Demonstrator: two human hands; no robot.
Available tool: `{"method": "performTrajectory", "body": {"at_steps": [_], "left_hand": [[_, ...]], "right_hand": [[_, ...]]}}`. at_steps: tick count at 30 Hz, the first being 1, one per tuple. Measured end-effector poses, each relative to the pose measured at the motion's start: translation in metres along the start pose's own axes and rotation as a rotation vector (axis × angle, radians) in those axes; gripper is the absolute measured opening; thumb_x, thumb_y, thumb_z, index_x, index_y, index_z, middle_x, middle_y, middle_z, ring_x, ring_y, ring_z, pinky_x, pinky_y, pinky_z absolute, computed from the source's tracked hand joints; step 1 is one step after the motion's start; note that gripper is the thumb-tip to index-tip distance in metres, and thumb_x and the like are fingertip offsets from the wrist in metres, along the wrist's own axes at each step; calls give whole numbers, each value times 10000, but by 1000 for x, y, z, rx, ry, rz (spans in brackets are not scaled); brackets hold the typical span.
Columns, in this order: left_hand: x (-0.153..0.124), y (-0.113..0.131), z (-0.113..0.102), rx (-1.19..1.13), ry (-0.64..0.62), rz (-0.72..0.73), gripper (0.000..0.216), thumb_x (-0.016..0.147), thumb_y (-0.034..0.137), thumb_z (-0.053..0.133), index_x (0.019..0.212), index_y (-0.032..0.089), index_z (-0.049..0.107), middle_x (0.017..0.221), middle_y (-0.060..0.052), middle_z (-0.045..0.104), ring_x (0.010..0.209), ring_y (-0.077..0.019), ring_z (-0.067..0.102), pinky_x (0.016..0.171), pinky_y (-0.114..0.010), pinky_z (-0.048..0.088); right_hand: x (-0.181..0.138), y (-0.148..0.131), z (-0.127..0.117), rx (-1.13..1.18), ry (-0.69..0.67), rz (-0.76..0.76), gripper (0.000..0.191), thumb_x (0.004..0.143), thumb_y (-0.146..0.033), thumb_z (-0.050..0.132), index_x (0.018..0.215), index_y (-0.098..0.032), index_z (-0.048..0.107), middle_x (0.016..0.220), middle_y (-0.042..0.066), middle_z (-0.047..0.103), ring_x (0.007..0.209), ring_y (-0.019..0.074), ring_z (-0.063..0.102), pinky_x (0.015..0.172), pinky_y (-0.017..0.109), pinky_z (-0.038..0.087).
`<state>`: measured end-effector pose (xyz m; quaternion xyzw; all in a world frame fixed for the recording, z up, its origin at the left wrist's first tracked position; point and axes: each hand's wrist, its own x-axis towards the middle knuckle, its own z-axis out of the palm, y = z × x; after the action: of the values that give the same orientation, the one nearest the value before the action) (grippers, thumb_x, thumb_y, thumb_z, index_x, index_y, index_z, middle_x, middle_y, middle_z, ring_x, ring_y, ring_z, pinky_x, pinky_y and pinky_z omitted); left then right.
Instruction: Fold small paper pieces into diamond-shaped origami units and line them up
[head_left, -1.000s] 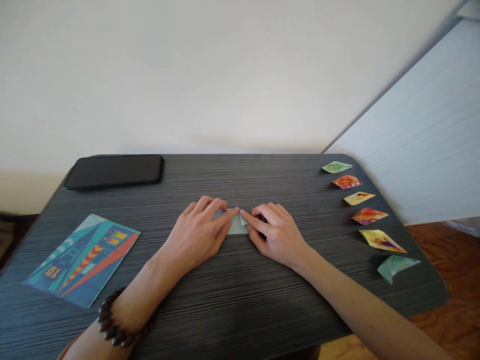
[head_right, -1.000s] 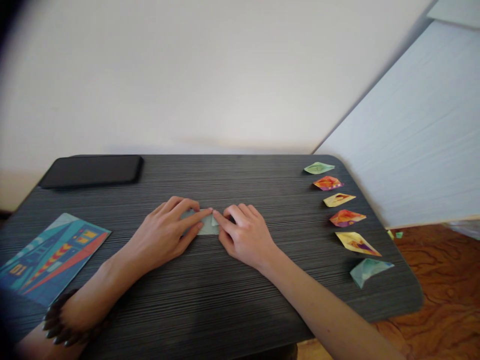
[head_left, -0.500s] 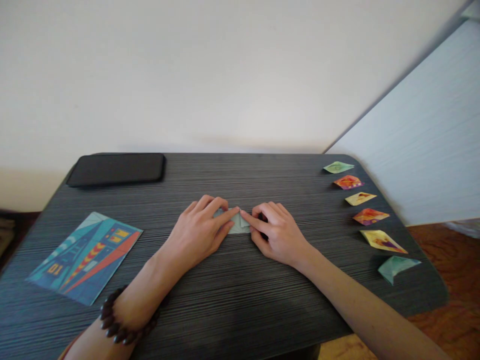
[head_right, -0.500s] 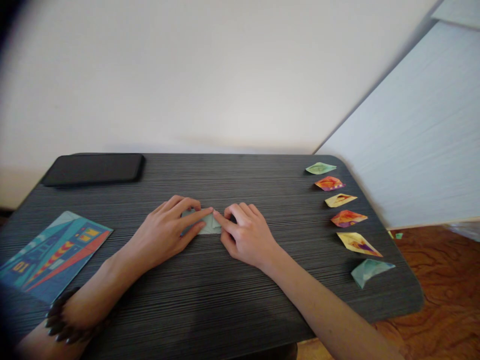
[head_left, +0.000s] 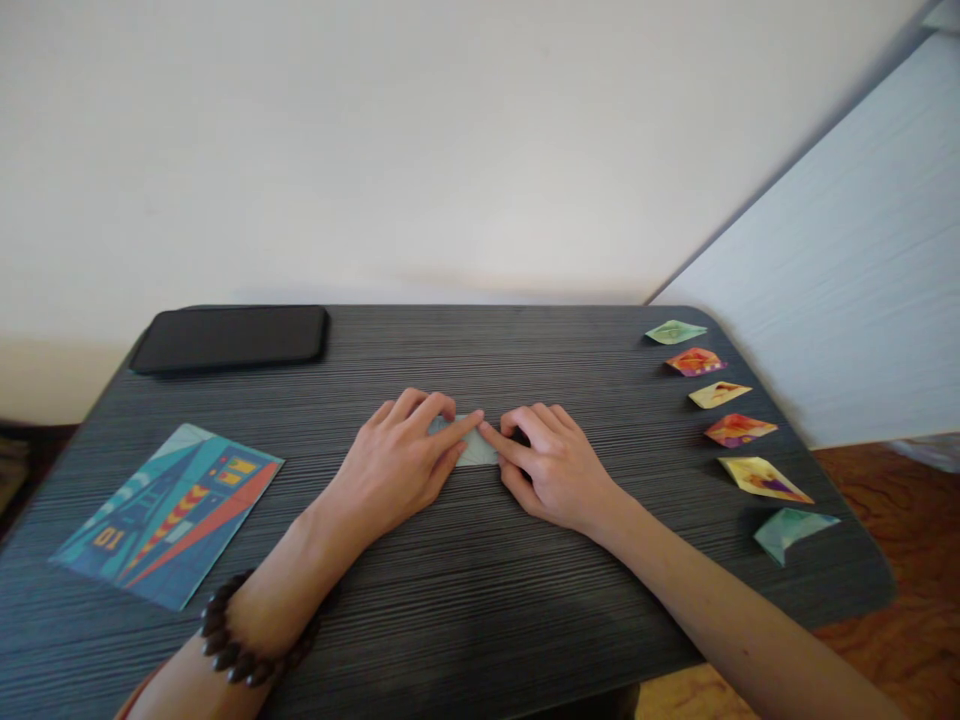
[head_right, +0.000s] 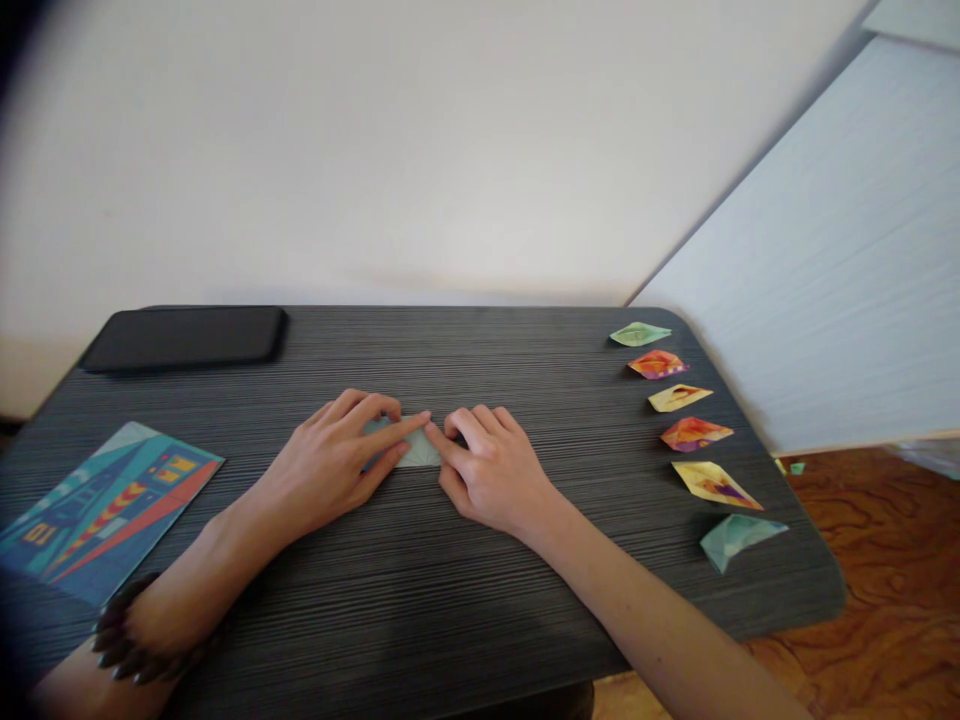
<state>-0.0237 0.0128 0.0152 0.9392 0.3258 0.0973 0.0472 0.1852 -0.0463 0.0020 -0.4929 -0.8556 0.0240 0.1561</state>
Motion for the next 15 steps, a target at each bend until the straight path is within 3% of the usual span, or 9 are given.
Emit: {"method": "performTrajectory", "body": {"at_steps": [15], "left_hand": [[2, 3, -3, 1, -13, -13, 340, 922, 293, 418, 1228, 276, 564, 1062, -66, 571, 964, -236, 491, 826, -405, 468]], "right_hand": [[1, 1, -3, 7, -30, -21, 397, 865, -202, 470, 1251, -174, 556, 967, 86, 547, 868, 213, 452, 752, 369, 367]]}}
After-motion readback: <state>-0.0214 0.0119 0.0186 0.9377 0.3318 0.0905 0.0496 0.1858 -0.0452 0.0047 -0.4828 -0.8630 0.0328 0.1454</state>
